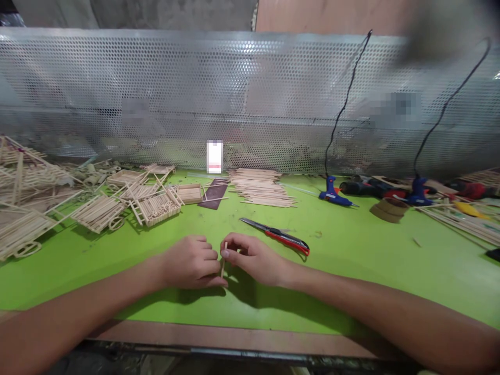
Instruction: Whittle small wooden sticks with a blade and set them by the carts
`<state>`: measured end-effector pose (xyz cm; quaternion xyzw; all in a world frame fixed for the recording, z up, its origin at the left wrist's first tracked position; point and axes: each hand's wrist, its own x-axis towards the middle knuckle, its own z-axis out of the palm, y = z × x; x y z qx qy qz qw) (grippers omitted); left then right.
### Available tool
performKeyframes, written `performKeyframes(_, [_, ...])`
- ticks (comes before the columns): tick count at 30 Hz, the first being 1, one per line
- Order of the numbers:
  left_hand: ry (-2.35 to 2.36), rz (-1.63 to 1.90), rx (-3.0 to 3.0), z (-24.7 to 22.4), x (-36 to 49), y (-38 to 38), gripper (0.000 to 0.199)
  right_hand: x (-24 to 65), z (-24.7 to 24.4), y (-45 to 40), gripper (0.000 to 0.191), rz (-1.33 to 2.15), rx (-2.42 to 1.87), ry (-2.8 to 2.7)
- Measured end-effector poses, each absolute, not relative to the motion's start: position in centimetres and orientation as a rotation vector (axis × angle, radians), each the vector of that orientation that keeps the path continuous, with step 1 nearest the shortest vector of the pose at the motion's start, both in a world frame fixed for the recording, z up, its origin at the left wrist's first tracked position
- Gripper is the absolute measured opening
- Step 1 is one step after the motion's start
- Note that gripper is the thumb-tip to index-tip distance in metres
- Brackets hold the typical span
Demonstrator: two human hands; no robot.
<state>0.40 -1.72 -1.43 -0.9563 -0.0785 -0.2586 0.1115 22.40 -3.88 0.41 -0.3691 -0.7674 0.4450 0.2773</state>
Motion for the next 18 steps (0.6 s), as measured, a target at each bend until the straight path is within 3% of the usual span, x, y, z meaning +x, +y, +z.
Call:
performKeyframes(7, [-0.284, -0.666, -2.886, -0.8, -0.1, -1.8, 0.038, 22.9, 0.6, -3.5, 0.020, 1.262, -1.041, -2.017])
performKeyframes(18, [-0.446, -0.727, -2.871, -0.9, -1.6, -0.3, 0.032, 24.4, 1.6, -2.6, 0.019, 0.332, -1.106, -2.747])
